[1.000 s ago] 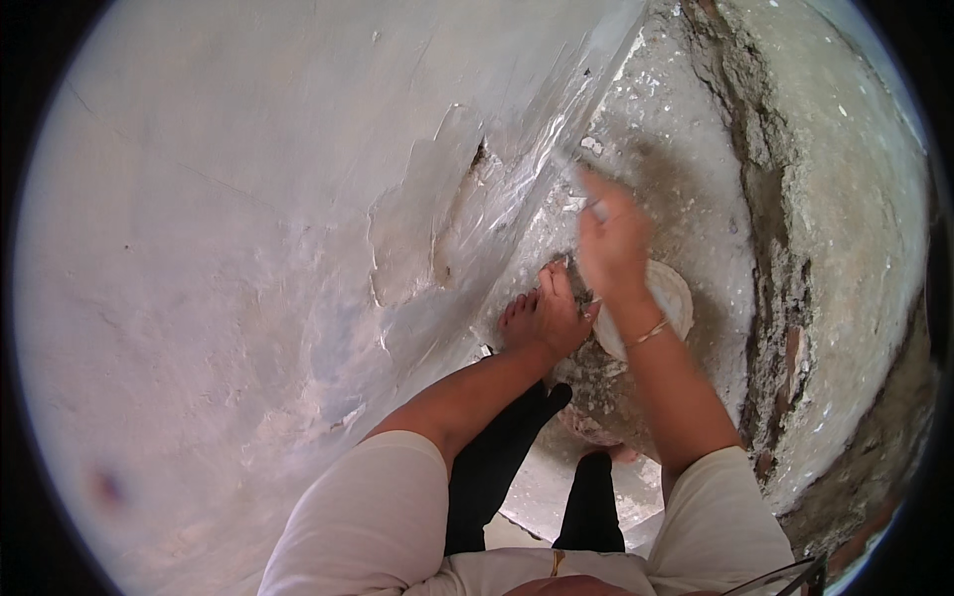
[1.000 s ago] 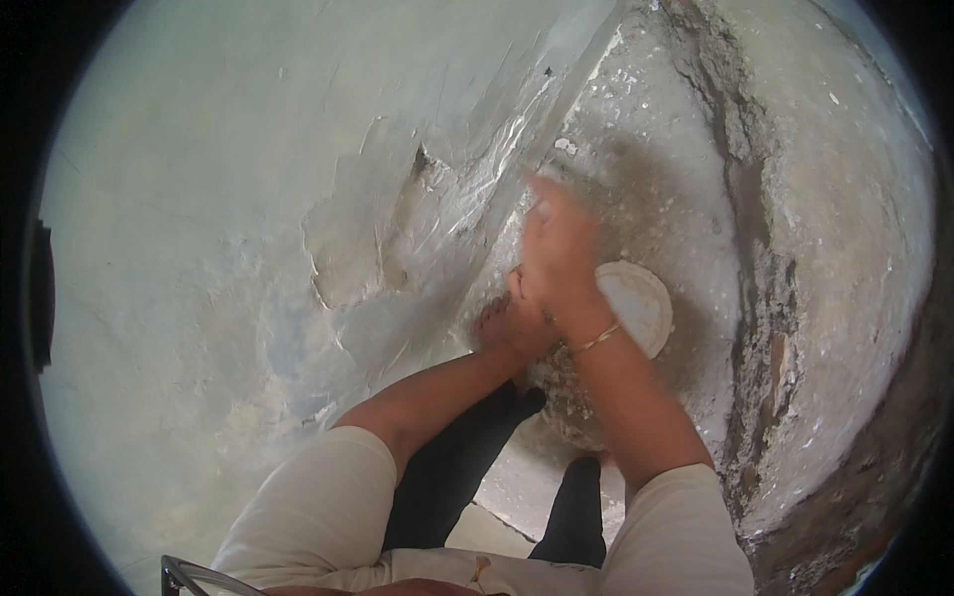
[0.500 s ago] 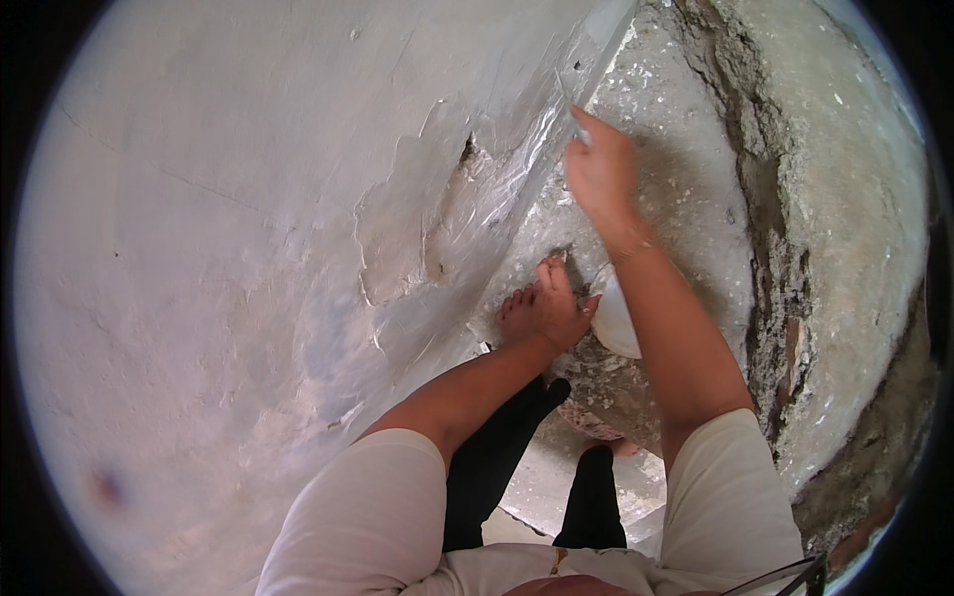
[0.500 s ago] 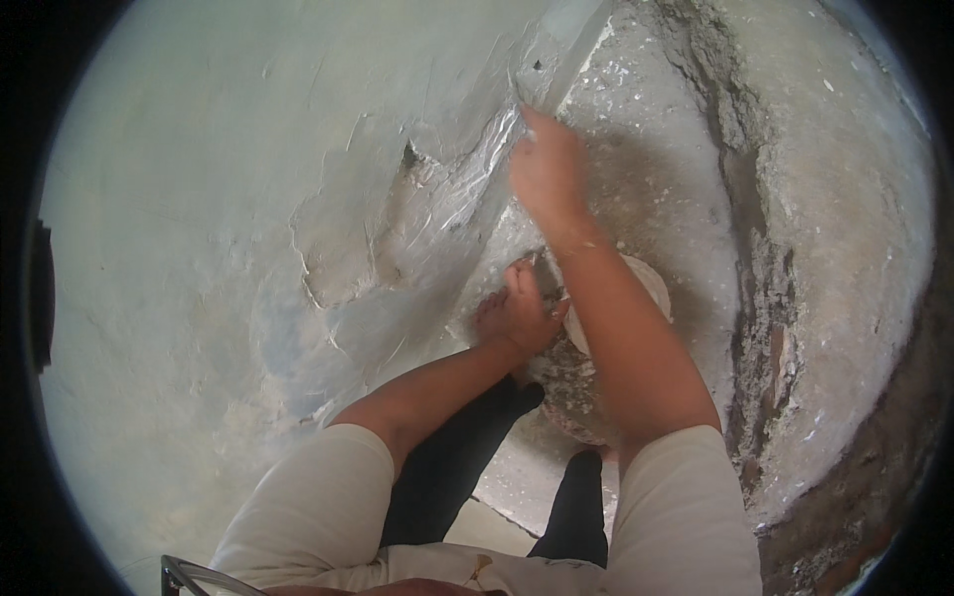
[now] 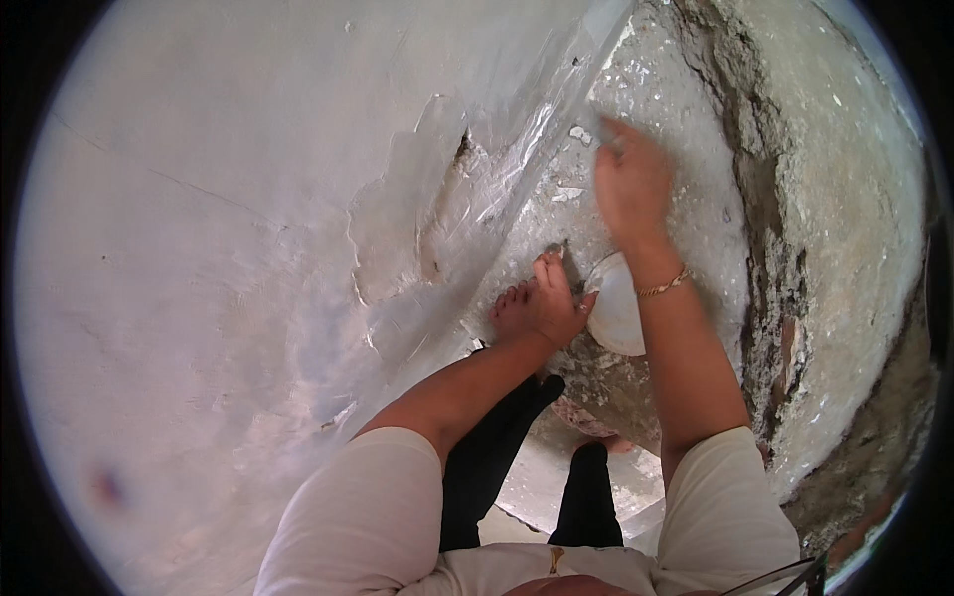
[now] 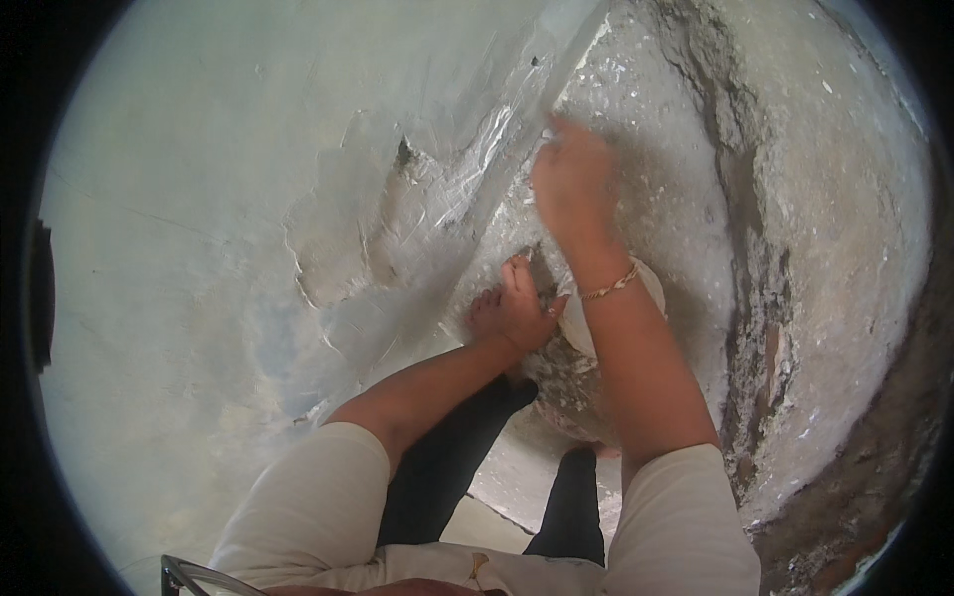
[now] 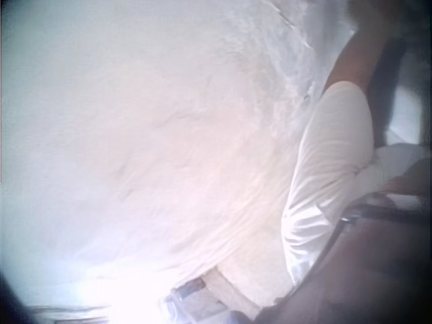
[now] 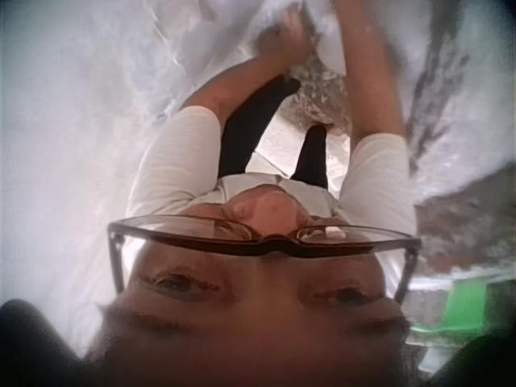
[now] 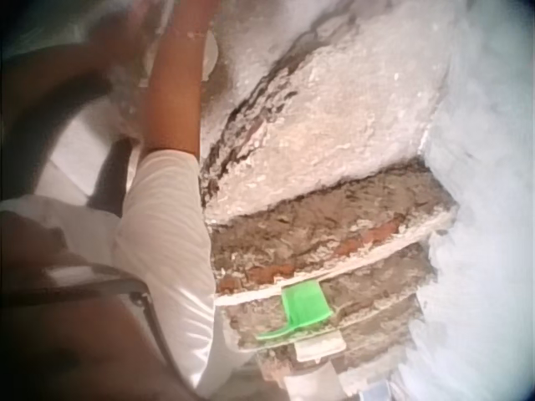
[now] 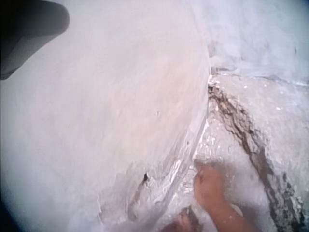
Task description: The person applies plaster to a wall with a spatula and a plastic spreader, picking up compound from a container on the floor to fill holes.
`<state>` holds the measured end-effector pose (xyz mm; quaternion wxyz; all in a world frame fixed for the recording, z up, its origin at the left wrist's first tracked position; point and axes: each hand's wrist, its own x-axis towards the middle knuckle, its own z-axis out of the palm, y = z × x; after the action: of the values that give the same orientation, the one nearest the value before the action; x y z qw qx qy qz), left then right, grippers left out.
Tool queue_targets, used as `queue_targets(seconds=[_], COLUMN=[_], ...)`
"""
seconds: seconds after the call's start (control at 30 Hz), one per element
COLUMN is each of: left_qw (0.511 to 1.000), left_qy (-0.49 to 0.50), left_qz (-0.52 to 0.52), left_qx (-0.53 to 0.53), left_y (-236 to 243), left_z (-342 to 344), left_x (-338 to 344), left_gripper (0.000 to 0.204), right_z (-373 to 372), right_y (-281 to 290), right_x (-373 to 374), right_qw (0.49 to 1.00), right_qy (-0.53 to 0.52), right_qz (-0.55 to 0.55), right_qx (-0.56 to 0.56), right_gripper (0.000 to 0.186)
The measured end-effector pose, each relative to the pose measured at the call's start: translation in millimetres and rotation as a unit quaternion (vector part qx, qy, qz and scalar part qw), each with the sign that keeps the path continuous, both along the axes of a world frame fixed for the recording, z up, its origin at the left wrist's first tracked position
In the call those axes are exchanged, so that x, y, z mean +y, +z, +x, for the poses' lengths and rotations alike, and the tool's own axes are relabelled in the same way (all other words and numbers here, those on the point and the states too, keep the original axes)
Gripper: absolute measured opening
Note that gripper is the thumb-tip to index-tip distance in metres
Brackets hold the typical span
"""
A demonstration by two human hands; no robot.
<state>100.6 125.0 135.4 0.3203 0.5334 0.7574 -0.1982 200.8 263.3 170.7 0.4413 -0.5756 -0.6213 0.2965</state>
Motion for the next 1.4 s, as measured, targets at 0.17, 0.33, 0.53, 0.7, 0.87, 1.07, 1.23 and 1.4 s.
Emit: queue_targets(seconds=[0.17, 0.33, 0.53, 0.7, 0.87, 1.07, 1.23, 1.4], left_qw=[1.000, 0.997, 1.000, 1.000, 0.999, 0.965, 0.993, 0.989], left_qy=[-0.004, -0.058, -0.025, -0.022, -0.019, -0.075, -0.078, -0.082], left_qz=[-0.028, -0.029, -0.012, -0.006, -0.037, 0.251, 0.071, 0.117], left_qx=[0.012, 0.044, 0.010, 0.016, 0.035, 0.022, 0.056, 0.027], left_y=[-12.9, -14.9, 0.7, 3.5, -38.8, -87.3, -39.9, -4.3], left_z=[-2.5, -14.0, -3.2, -5.1, -17.0, -5.8, -8.4, 1.4], left_x=[-8.3, -19.6, -6.3, -9.3, -37.5, -54.3, -38.8, -34.1], left_gripper=[0.077, 0.079, 0.080, 0.081, 0.085, 0.089, 0.085, 0.082], right_z=[-21.4, -57.2, -22.1, -56.2, -83.5, -83.0, -42.3, -10.5], right_y=[8.4, 4.8, -34.1, -58.4, -47.9, -17.6, -23.8, -61.2], right_x=[33.1, -54.6, -54.2, -16.2, -46.0, -138.5, -122.3, -16.9], right_qw=[0.988, 0.996, 0.995, 0.991, 0.992, 0.981, 0.945, 0.983], right_qy=[-0.065, 0.031, -0.085, -0.118, -0.058, 0.060, 0.012, -0.119], right_qz=[-0.111, 0.025, -0.044, -0.004, -0.059, -0.165, -0.263, -0.119], right_qx=[0.084, 0.078, 0.036, 0.066, 0.100, 0.082, 0.196, 0.079], right_gripper=[0.040, 0.040, 0.037, 0.039, 0.040, 0.040, 0.033, 0.040])
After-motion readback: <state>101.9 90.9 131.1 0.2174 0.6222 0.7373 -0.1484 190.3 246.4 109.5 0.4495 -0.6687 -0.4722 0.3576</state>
